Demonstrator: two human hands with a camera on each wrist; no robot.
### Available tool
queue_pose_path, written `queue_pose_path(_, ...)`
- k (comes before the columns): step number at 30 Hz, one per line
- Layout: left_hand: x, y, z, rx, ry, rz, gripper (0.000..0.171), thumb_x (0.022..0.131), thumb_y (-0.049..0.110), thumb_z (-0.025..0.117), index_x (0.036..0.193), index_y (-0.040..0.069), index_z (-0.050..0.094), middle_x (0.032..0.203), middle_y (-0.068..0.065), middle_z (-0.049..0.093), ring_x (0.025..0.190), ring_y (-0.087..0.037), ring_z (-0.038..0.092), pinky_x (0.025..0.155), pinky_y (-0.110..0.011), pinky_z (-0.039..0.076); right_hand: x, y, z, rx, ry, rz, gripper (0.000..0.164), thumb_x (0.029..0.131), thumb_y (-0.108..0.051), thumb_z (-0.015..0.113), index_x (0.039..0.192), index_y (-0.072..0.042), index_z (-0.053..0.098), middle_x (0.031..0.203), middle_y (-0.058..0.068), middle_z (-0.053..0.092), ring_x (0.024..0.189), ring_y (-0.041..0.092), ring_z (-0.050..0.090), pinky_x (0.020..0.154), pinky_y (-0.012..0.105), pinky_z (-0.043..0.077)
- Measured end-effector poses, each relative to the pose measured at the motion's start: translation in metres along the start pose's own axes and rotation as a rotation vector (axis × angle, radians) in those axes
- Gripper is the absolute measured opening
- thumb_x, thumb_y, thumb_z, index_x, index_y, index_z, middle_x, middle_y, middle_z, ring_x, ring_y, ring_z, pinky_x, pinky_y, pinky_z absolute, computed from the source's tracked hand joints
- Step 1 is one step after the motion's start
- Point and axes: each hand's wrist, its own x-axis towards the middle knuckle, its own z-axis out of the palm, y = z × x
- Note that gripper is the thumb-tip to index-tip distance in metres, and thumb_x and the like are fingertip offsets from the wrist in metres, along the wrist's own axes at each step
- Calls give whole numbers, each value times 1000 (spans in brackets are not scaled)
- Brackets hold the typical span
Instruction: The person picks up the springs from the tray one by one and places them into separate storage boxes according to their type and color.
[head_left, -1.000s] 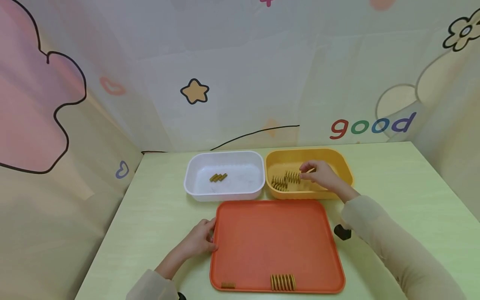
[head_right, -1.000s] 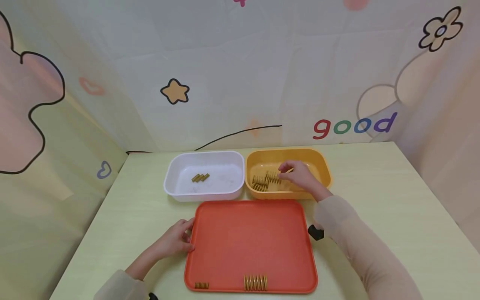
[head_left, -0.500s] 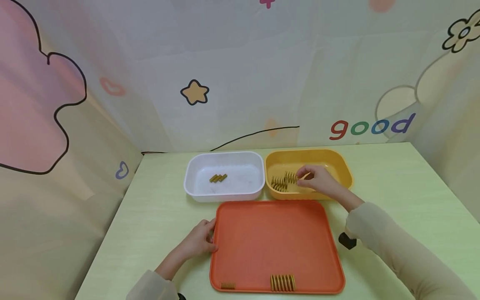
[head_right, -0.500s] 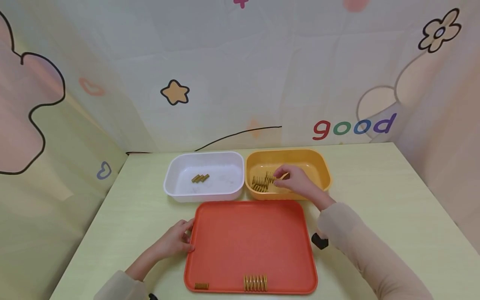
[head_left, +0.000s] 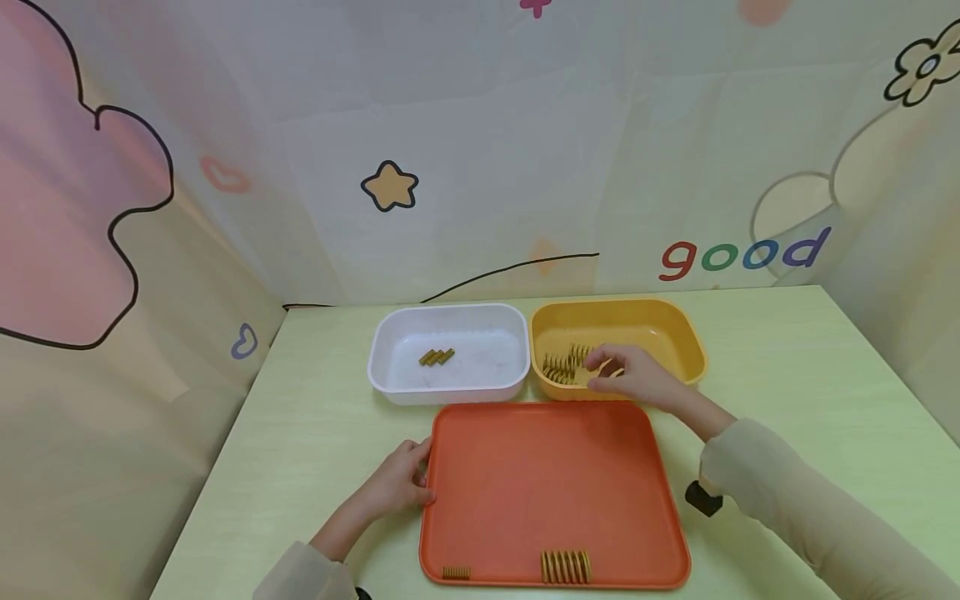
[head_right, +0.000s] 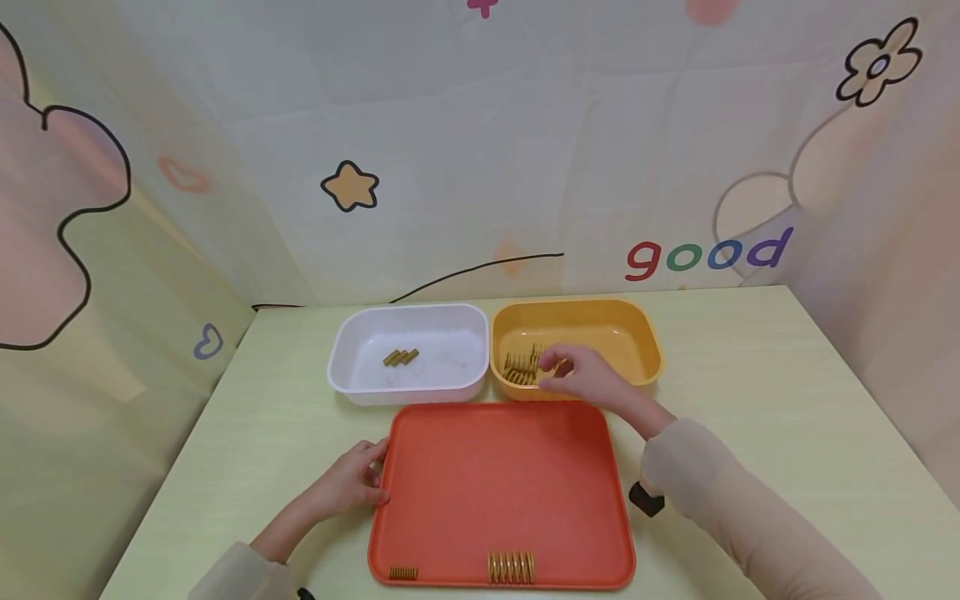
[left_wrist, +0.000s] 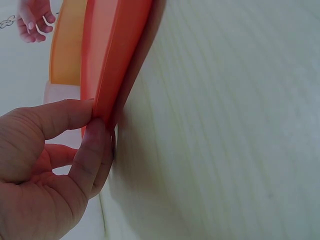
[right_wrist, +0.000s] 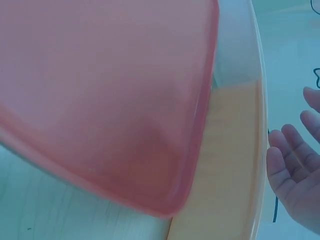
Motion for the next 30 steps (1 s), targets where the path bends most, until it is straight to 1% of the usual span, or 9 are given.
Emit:
queue_pose_path(2, 0, 0, 0, -2, -1, -4, 78, 65, -5, 68, 133, -10, 29, 91, -12, 41, 66, -12, 44, 54, -19, 39, -2, -1, 1, 9, -16, -11, 23, 79, -10, 64, 97, 2, 58, 104, 22, 55, 83, 21, 56, 67, 24, 49)
queue_pose_path(7, -1, 1, 0, -1, -2, -4, 78, 65, -5, 69, 132, -10, 29, 90, -12, 41, 65, -12, 44, 54, -19, 39, -5, -2, 5, -1, -58, -29, 27, 78, -11, 64, 101, 2, 58, 103, 19, 57, 84, 21, 56, 72, 23, 48)
queue_pose_path(15, -1, 2, -1, -3, -8, -15, 78, 66, -4, 69, 133, -9, 29, 92, -13, 41, 66, -13, 43, 54, -20, 39, -11, -6, 9, -16, -109, -21, 34, 77, -20, 66, 103, 0, 58, 102, 18, 57, 85, 19, 56, 76, 29, 47)
queue_pose_path(24, -1, 4, -1, -20, -17, -28, 78, 67, -4, 69, 133, -8, 29, 93, -13, 41, 67, -13, 44, 55, -20, 39, -17, -11, 13, -20, -157, -38, 32, 78, -20, 66, 103, -1, 58, 101, 17, 58, 83, 16, 56, 77, 30, 46)
queue_pose_path(30, -1, 4, 0, -13, -14, -26, 78, 67, -4, 69, 133, -9, 29, 92, -13, 41, 67, -13, 43, 55, -20, 38, -21, -12, 15, -22, -186, -43, 31, 77, -22, 66, 102, -5, 59, 101, 16, 58, 84, 17, 55, 78, 32, 46)
